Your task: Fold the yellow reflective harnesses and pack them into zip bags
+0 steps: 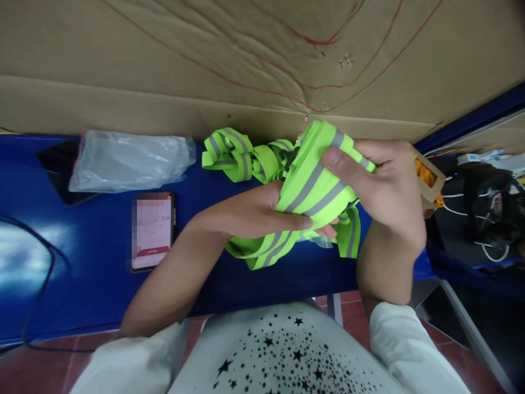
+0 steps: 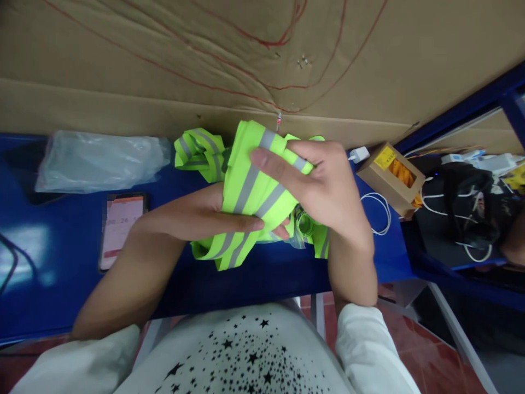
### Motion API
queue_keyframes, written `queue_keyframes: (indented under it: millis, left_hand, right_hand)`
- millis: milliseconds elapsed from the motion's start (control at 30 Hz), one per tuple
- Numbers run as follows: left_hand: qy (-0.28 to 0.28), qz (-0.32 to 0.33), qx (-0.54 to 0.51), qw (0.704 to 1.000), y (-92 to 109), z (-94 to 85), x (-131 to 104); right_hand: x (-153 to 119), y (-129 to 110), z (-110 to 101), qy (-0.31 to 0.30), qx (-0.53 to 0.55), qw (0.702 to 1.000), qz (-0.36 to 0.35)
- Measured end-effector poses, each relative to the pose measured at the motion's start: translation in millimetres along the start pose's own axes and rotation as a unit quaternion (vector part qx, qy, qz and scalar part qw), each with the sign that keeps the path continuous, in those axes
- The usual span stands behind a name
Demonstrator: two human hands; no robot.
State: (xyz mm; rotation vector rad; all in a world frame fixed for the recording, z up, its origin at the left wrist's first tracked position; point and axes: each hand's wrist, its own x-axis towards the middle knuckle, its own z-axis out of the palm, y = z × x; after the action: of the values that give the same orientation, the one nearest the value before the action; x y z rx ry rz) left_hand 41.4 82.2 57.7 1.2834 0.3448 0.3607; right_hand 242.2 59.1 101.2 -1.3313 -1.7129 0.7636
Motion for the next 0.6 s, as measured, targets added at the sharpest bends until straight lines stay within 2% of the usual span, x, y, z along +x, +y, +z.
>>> queue_keyframes:
  millis: [100,167,300,400,500,600]
  left_hand:
    - [-0.034,0.008,0.030,0.999,1,-0.4,-2]
    - [-0.042,0.001,0.028,0.999,1,-2.2,-5]
    - [-0.053,0.003,0.033,0.998,-4,-8.4,-8]
    - [-0.025,0.014,0.110,0.994,-9,-15.0,-8]
    - [0.006,0.021,0.146,0.989,-13,-19.1,-7]
    - [0.040,0.021,0.082,0.996,-14,-16.8,-6]
  right_hand:
    - [3,7,-2,-0.099,0.112,0.987,0.065]
    - [7,12,-1,-0.121,0.130,0.981,0.072]
    - [9,12,2,-0.093,0.001,0.995,-0.028]
    - [4,10,2,-0.140,-0.100,0.981,-0.090]
    - [0,11,6,-0.194,-0.153,0.961,-0.125]
    - [1,12,10,-0.172,-0.161,0.963,-0.130]
